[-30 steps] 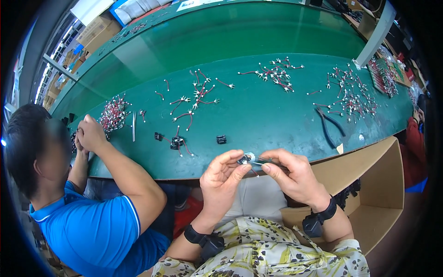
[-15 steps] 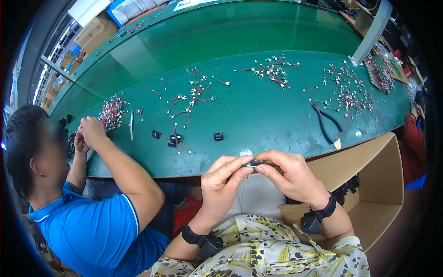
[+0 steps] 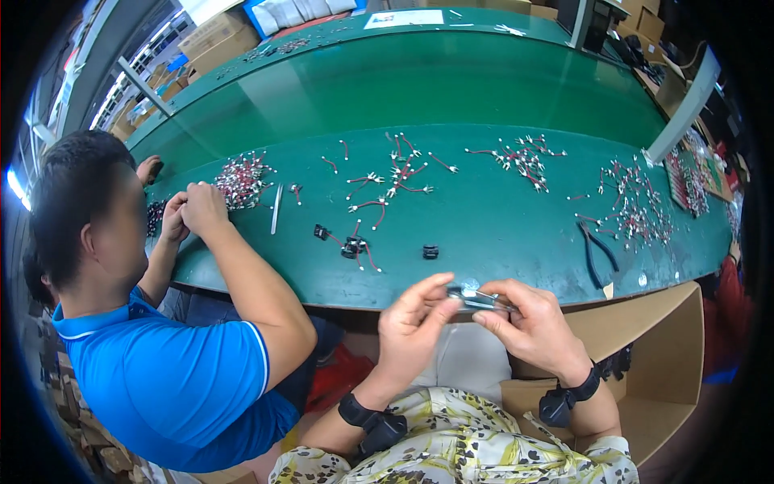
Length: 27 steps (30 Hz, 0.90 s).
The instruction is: Assemble small electronic components by connecting wires to plastic housings.
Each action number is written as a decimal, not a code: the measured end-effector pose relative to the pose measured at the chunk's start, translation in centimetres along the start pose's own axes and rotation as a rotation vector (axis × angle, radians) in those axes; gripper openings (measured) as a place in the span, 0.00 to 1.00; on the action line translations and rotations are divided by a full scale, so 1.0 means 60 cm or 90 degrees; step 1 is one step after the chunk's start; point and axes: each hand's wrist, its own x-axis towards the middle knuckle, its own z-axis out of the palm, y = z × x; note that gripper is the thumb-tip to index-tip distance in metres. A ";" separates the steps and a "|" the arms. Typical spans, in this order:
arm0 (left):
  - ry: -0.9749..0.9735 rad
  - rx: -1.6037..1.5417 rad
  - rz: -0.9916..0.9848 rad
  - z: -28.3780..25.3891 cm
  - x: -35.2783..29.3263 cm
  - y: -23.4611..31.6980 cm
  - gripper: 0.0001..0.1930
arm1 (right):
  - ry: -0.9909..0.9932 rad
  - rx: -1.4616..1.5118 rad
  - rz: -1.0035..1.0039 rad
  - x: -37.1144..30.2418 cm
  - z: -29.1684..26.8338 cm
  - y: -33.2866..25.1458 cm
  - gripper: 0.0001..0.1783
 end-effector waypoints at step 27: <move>-0.142 -0.347 -0.262 -0.046 0.053 0.003 0.21 | -0.182 0.422 0.196 0.092 0.011 0.015 0.19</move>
